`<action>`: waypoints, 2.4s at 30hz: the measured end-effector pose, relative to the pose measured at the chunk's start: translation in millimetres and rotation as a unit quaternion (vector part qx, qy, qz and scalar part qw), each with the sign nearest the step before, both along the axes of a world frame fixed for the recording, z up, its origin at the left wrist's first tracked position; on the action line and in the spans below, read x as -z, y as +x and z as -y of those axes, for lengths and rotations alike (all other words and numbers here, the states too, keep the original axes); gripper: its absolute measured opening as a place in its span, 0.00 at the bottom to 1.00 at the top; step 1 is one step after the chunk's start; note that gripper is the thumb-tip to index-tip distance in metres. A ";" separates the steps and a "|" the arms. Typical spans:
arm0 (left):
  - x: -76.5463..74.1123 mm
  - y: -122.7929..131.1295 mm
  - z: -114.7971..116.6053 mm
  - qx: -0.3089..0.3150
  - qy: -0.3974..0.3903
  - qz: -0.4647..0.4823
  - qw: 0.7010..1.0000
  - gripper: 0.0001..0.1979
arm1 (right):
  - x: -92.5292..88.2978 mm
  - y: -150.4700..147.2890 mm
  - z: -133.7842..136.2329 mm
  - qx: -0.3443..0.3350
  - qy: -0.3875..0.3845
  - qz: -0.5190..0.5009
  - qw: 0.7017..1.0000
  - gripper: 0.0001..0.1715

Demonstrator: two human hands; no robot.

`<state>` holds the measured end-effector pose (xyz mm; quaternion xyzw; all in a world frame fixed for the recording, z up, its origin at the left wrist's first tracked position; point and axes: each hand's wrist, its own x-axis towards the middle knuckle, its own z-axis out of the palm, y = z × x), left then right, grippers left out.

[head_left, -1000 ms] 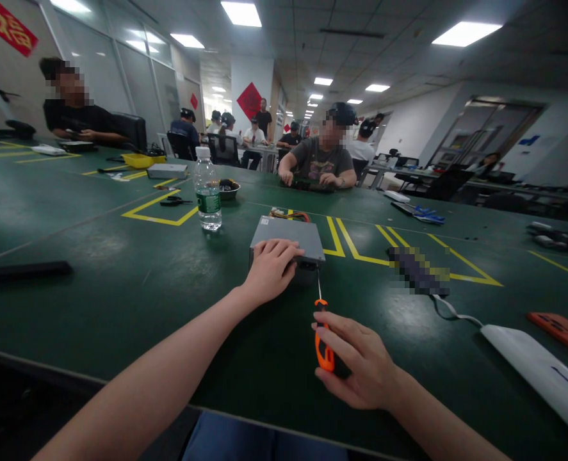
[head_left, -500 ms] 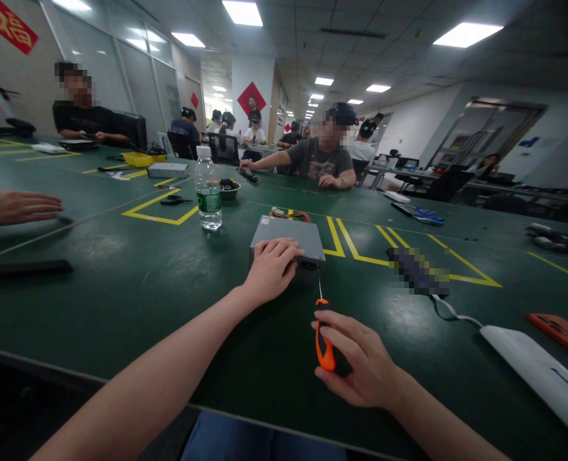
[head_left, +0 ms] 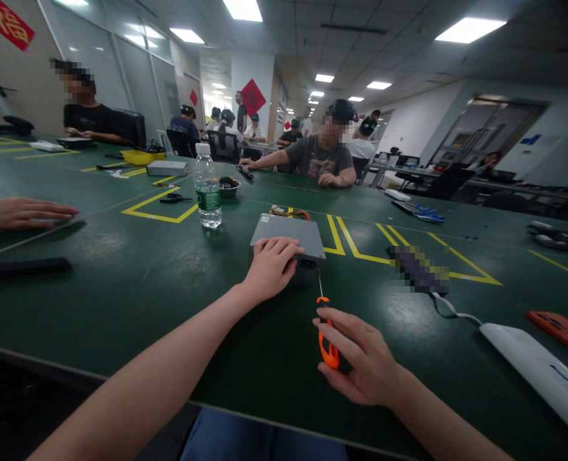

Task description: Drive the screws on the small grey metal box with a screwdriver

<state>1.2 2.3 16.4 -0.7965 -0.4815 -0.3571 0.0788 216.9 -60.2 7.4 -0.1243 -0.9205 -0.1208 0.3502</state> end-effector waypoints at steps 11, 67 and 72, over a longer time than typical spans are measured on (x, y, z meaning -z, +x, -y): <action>-0.5 0.9 0.4 -0.007 -0.005 -0.002 1.000 0.13 | 2.5 -2.1 -1.3 0.001 0.002 -0.022 1.000 0.21; -2.9 1.1 1.4 -0.004 -0.014 0.005 1.000 0.13 | -7.5 -5.0 -1.5 0.043 0.109 -0.007 0.993 0.10; -1.8 0.5 0.7 0.005 -0.009 0.009 1.000 0.14 | -3.5 0.3 -4.1 0.020 0.052 -0.021 0.998 0.14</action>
